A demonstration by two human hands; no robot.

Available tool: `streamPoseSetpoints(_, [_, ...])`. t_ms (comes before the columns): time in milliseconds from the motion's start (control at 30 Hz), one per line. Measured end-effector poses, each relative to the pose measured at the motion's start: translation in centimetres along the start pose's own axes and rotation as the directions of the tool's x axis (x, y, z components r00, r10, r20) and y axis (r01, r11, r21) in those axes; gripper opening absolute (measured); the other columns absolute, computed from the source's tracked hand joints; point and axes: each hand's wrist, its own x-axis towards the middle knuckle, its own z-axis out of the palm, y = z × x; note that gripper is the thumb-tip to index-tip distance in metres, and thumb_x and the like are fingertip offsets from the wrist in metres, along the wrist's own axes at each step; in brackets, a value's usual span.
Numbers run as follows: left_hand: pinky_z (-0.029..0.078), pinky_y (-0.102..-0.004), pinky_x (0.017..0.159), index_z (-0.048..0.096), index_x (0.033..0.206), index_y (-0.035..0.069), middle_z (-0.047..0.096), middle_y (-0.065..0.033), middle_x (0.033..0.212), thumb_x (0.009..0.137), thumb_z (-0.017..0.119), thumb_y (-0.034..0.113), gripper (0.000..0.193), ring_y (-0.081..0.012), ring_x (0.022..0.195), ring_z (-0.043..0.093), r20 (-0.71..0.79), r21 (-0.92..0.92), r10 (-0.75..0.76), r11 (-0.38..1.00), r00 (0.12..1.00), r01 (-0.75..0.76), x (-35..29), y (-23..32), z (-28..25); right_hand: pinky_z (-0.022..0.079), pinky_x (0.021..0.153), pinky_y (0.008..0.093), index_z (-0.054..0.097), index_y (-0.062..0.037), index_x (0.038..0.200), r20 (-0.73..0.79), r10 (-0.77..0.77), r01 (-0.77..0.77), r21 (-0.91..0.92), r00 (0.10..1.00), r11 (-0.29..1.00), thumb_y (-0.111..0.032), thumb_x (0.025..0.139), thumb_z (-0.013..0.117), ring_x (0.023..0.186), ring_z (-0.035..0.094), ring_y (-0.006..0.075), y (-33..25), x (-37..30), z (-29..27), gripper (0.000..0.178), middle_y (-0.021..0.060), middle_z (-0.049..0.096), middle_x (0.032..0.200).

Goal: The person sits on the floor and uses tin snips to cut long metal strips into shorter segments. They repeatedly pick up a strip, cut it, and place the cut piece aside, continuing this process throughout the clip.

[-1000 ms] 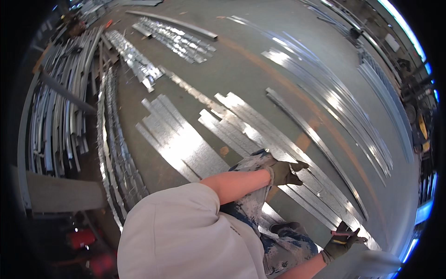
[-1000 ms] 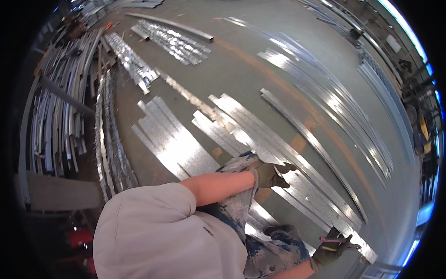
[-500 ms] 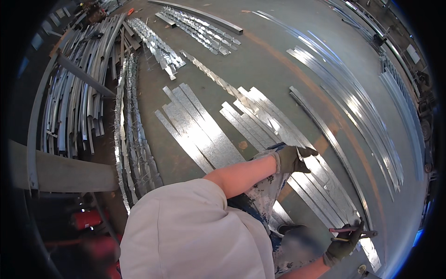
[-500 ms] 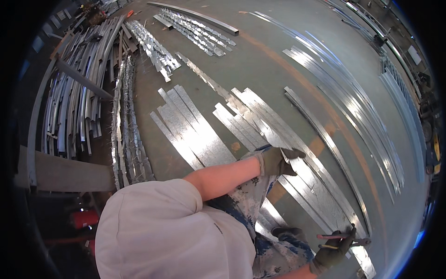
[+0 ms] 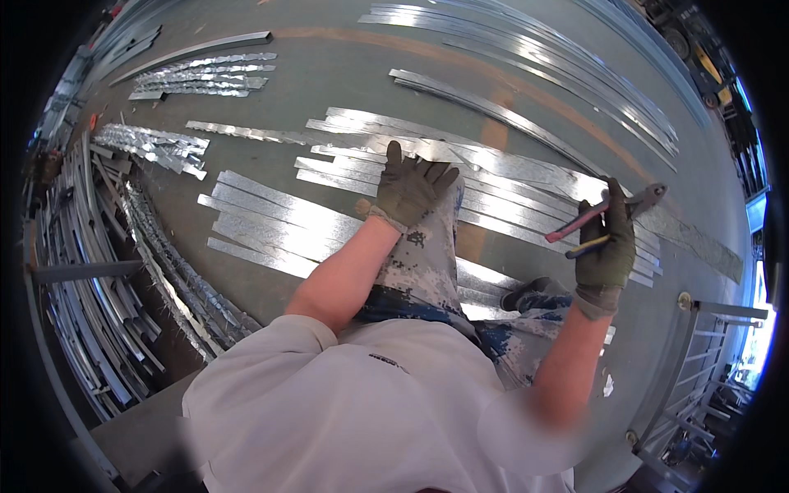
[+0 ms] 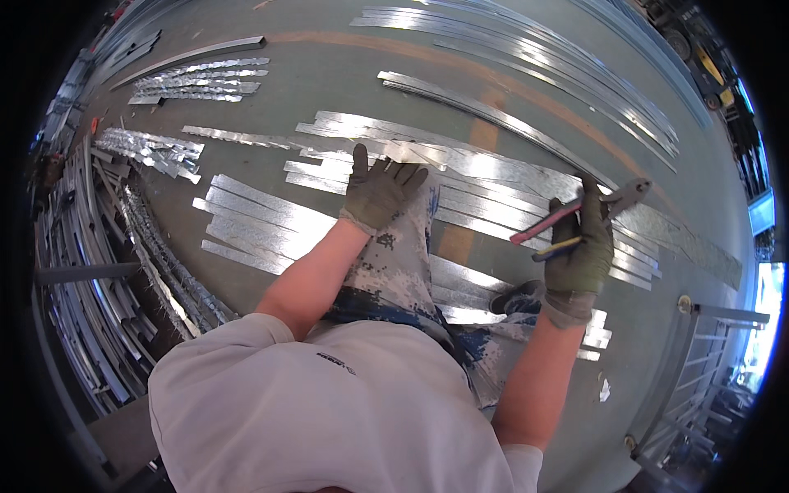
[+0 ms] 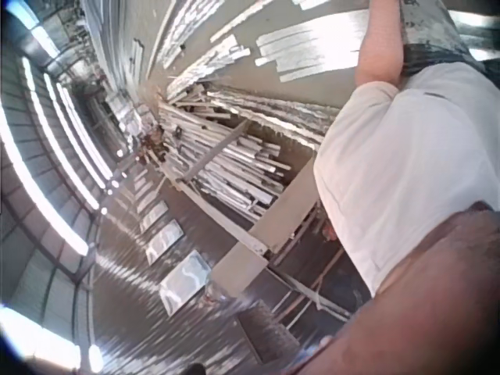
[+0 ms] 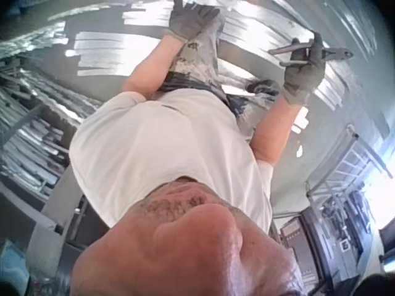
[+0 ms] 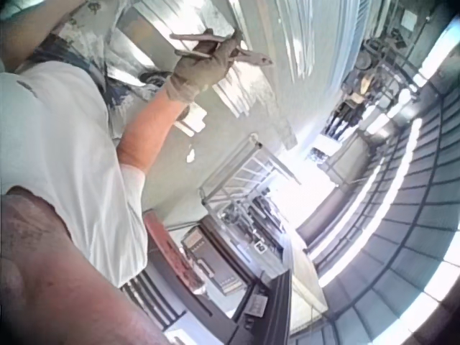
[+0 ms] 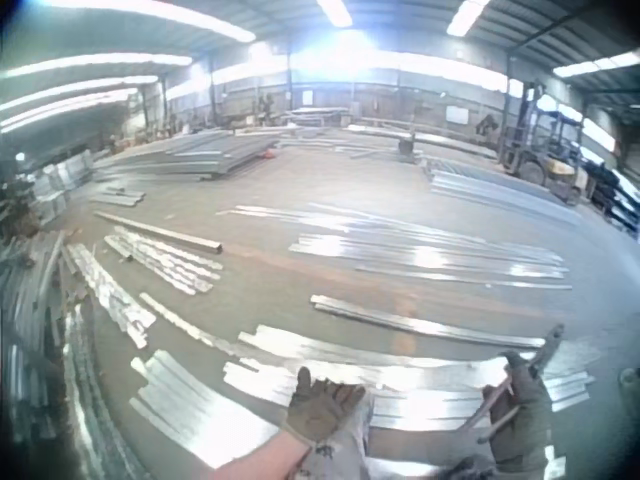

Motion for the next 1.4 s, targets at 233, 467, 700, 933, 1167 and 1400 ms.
streamPoseSetpoints(233, [0.036, -0.0626, 0.134, 0.058, 0.152, 0.005, 0.065, -0.0179, 0.152, 0.11, 0.065, 0.051, 0.063, -0.042, 0.153, 0.051, -0.214, 0.003, -0.053, 0.999, 0.976, 0.055, -0.2, -2.3, 1.4, 0.064, 0.106, 0.0324, 0.073, -0.003, 0.142, -0.105, 0.146, -0.126, 0.175, 0.984, 0.977, -0.015, 0.115, 0.066, 0.112, 0.065, 0.0122, -2.1, -1.2, 1.1, 0.03, 0.0018, 0.063, 0.13])
streamPoseSetpoints(467, [0.044, -0.0627, 0.129, 0.065, 0.151, 0.011, 0.056, -0.0192, 0.166, 0.115, 0.063, 0.033, 0.043, -0.0411, 0.156, 0.051, 0.293, 0.229, -0.417, 0.905, 0.861, 0.36, -1.5, -7.8, 0.5, 0.062, 0.106, 0.0323, 0.071, -0.0025, 0.146, -0.055, 0.136, -0.128, 0.121, 0.989, 0.984, -0.011, 0.118, 0.058, 0.11, 0.065, 0.014, -2.3, -2.1, 0.9, 0.032, 0.0034, 0.062, 0.13])
streamPoseSetpoints(700, [0.052, -0.0574, 0.122, 0.05, 0.162, 0.019, 0.077, -0.0092, 0.139, 0.111, 0.064, 0.048, 0.06, -0.0327, 0.14, 0.068, 0.203, 0.396, -0.481, 0.837, 0.853, 0.377, 2.6, -10.0, 1.2, 0.064, 0.099, 0.0348, 0.073, -0.0032, 0.144, -0.018, 0.078, -0.08, -0.123, 0.997, 0.989, -0.013, 0.116, 0.063, 0.105, 0.067, 0.0167, -0.6, -3.5, 0.1, 0.031, 0.0039, 0.061, 0.118])
streamPoseSetpoints(933, [0.066, -0.0499, 0.106, 0.056, 0.155, 0.021, 0.08, -0.0053, 0.121, 0.113, 0.059, 0.044, 0.048, -0.0297, 0.116, 0.081, 0.023, 0.376, -0.434, 0.838, 0.901, 0.394, 3.8, -10.4, -0.3, 0.066, 0.094, 0.0479, 0.064, -0.0027, 0.15, -0.135, 0.489, -0.427, 0.327, 0.862, 0.843, -0.028, 0.113, 0.071, 0.117, 0.073, 0.0306, -1.2, -4.4, 0.8, 0.045, 0.0115, 0.068, 0.133])
streamPoseSetpoints(1167, [0.065, -0.0534, 0.108, 0.057, 0.156, 0.016, 0.081, -0.0105, 0.125, 0.113, 0.064, 0.044, 0.052, -0.0309, 0.115, 0.081, 0.008, 0.398, -0.462, 0.815, 0.887, 0.421, 4.7, -11.1, -1.3, 0.066, 0.087, 0.045, 0.059, -0.0013, 0.152, 0.174, 0.681, -0.7, 0.255, 0.711, 0.667, -0.023, 0.115, 0.066, 0.103, 0.078, 0.0283, 2.3, -12.0, -1.6, 0.044, 0.0172, 0.077, 0.122])
streamPoseSetpoints(1400, [0.067, -0.0538, 0.107, 0.052, 0.16, 0.017, 0.078, -0.0157, 0.129, 0.116, 0.055, 0.047, 0.054, -0.0312, 0.114, 0.081, -0.024, 0.413, -0.466, 0.801, 0.885, 0.433, 5.2, -11.4, -2.2, 0.065, 0.083, 0.0405, 0.05, -0.0015, 0.16, 0.125, 0.702, -0.71, 0.212, 0.702, 0.672, 0.0, 0.098, 0.072, 0.096, 0.077, 0.0242, 2.5, -13.5, -0.4, 0.065, 0.0195, 0.073, 0.13])
